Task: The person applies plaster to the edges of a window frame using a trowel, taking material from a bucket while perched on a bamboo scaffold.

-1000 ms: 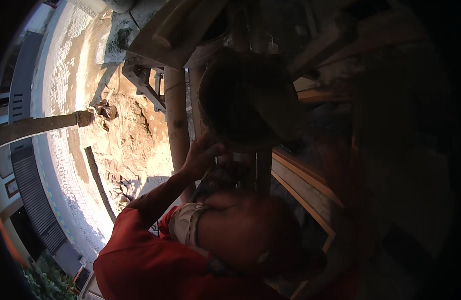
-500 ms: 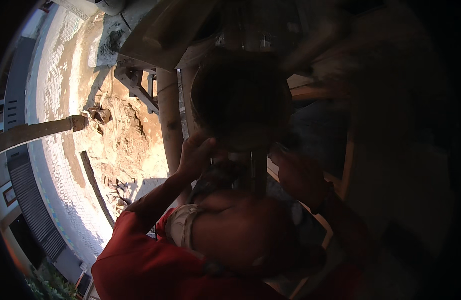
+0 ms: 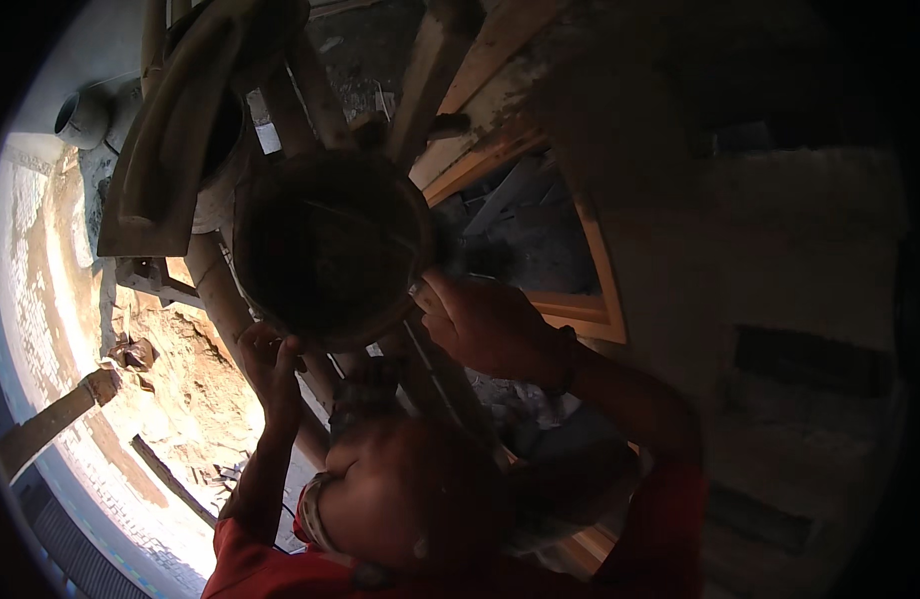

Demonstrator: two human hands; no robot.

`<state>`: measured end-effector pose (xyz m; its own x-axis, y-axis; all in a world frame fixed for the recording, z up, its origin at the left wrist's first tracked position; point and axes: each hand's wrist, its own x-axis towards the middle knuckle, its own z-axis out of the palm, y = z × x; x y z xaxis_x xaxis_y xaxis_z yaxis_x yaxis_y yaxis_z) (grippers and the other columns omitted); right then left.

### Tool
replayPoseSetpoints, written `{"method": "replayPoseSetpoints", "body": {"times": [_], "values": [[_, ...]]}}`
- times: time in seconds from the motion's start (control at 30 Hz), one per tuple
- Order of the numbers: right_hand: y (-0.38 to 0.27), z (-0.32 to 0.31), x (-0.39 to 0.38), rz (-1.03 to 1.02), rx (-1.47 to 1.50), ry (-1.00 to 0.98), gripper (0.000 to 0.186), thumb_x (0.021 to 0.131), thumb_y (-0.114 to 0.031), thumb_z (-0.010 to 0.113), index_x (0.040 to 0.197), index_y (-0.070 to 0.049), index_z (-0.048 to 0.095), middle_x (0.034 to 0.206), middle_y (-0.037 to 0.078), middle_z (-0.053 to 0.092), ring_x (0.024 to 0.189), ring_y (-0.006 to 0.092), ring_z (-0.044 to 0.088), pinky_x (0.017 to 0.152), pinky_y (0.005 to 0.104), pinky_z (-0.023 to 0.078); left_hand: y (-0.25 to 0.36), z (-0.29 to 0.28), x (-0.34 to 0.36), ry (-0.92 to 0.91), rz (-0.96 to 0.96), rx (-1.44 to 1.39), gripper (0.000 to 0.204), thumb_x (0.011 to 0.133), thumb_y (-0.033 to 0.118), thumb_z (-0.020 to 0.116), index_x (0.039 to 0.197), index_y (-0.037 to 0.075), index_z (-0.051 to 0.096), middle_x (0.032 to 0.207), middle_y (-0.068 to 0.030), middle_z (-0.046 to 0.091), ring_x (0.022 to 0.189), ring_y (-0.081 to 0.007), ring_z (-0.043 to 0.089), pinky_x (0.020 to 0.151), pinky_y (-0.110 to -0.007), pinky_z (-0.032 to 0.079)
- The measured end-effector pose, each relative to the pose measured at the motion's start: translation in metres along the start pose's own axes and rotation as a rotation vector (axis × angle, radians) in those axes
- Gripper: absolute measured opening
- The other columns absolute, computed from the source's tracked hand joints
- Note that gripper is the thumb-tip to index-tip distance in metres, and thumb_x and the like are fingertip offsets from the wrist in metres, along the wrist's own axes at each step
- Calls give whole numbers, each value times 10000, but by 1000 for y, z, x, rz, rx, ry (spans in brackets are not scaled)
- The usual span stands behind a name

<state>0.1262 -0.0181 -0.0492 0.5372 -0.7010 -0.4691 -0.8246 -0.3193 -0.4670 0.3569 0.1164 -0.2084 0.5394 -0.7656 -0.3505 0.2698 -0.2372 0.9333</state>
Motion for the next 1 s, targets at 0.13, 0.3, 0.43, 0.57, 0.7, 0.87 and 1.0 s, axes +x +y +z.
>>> {"method": "replayPoseSetpoints", "body": {"times": [0.13, 0.3, 0.43, 0.57, 0.7, 0.87, 1.0], "values": [[2, -10, -24, -167, 64, 283, 461, 904, -227, 610, 1277, -1, 460, 911, 209, 657, 837, 374, 669, 691, 466, 530, 3, -5, 9, -4, 120, 75, 160, 975, 186, 604, 1009, 42, 544, 860, -29, 582, 730, -91, 531, 595, -231, 429], [50, -11, -55, 64, 54, 154, 462, 917, -234, 617, 1290, -13, 458, 953, 241, 659, 867, 391, 667, 716, 441, 524, -11, -30, 31, 121, 107, 152, 287, 1042, 260, 479, 936, 28, 610, 820, -18, 595, 702, -83, 497, 637, -237, 420], [90, -21, -106, 205, 103, 299, 448, 924, -247, 627, 1250, 20, 474, 928, 219, 657, 813, 342, 674, 706, 413, 518, -21, -46, 43, 290, 302, 488, 322, 1048, 271, 455, 1125, -20, 570, 971, -84, 587, 867, -170, 552, 795, -305, 471], [145, 11, -153, 568, 351, 351, 384, 938, -228, 622, 1205, 21, 502, 786, 119, 618, 615, 189, 626, 562, 335, 503, -62, -71, 68, 360, 149, 756, 454, 996, 292, 546, 1292, -41, 461, 1262, -201, 491, 1193, -328, 464, 1036, -432, 360], [162, 32, -174, 694, 607, 423, 282, 948, -174, 599, 1139, 13, 506, 687, 38, 544, 495, 79, 526, 438, 264, 442, -89, -89, 87, 289, 171, 997, 582, 982, 347, 541, 1388, -38, 383, 1354, -263, 422, 1295, -386, 365, 1068, -486, 316], [181, 64, -159, 629, 739, 554, 169, 951, -147, 578, 1007, -10, 495, 649, 26, 524, 494, 83, 513, 441, 263, 435, -95, -75, 92, 381, 75, 885, 644, 994, 408, 487, 1428, -42, 331, 1376, -279, 405, 1286, -418, 408, 1054, -472, 358], [195, 79, -132, 623, 788, 636, 167, 966, -175, 585, 947, -30, 506, 628, 11, 516, 485, 77, 496, 436, 256, 421, -97, -76, 93, 373, 106, 887, 671, 1000, 443, 453, 1441, -43, 311, 1384, -282, 398, 1281, -422, 422, 1059, -470, 365]]}}
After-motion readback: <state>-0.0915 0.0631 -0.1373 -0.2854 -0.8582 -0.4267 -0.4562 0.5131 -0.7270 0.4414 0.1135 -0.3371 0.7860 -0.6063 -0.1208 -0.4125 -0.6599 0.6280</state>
